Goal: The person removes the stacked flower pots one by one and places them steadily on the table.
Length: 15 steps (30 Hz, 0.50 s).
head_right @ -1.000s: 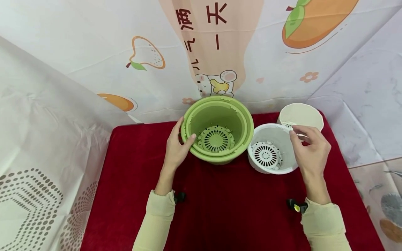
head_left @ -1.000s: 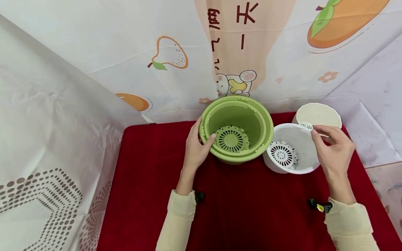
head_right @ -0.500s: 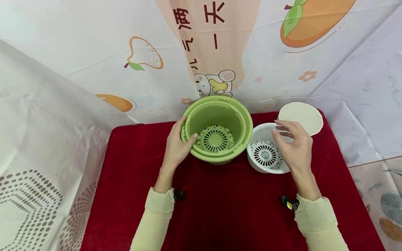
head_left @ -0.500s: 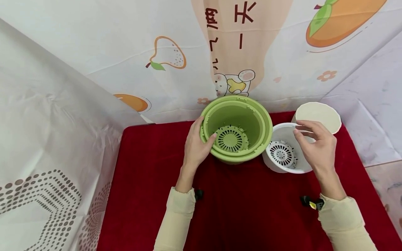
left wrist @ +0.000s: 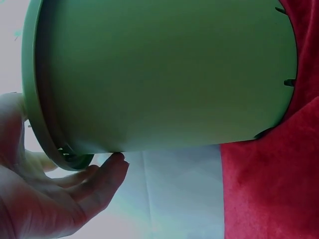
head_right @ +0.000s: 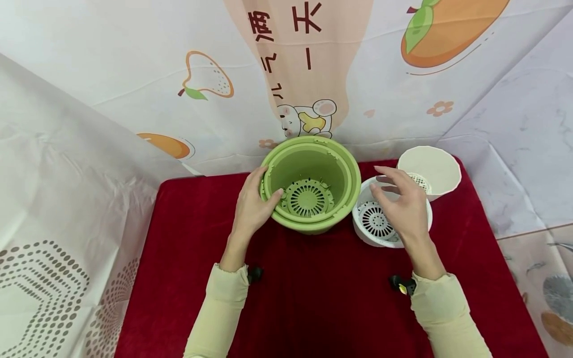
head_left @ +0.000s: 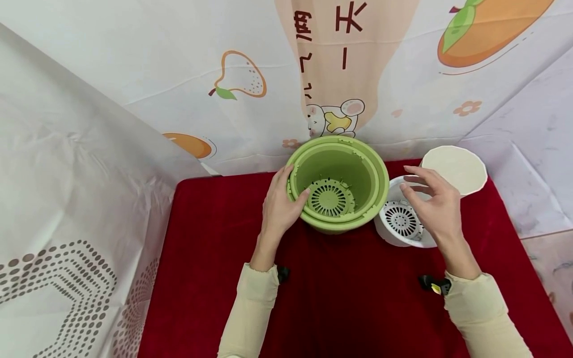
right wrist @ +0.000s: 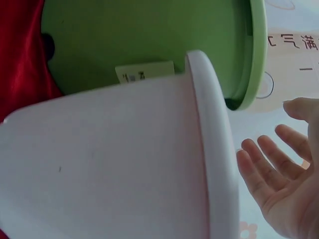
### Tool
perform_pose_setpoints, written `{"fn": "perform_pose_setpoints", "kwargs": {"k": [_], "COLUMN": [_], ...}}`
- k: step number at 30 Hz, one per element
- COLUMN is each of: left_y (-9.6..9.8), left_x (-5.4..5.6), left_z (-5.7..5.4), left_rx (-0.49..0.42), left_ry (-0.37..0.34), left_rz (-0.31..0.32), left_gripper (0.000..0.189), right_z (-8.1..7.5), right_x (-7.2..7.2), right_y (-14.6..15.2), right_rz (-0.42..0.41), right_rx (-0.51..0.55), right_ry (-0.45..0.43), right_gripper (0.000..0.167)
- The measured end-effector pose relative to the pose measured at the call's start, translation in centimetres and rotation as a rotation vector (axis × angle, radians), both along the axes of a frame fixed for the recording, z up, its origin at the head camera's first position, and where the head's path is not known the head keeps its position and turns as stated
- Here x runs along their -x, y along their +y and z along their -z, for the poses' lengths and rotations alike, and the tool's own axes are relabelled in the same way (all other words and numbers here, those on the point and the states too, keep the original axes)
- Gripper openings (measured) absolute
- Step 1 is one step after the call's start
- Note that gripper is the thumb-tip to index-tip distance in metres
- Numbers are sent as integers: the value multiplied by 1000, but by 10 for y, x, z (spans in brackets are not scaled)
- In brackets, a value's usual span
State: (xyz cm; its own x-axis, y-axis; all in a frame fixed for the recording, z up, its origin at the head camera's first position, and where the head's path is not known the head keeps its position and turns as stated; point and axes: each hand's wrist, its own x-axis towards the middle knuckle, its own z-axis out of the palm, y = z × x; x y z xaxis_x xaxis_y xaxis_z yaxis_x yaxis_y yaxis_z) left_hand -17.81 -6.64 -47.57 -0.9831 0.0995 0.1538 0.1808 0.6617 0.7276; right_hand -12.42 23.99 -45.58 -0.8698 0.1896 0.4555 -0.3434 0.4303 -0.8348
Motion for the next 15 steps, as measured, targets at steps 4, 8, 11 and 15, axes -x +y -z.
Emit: {"fn": "perform_pose_setpoints", "kwargs": {"k": [4, 8, 11, 15], "left_y": [0, 1, 1, 2], "left_x": [2, 3, 5, 7], "left_z": [-2, -4, -4, -3], "left_rx": [29, 45, 53, 75], "left_ry": [-9, -11, -15, -30], "left_rz": [-6, -11, -10, -7], "left_gripper": [73, 73, 73, 74], "right_z": [13, 26, 29, 31], "right_x": [7, 14, 17, 18], "right_y": [-2, -1, -3, -8], "right_rz": [6, 10, -8, -35], "right_rx": [-45, -40, -31, -48], "right_ry": [-48, -127, -183, -232], "right_gripper": [36, 33, 36, 41]}}
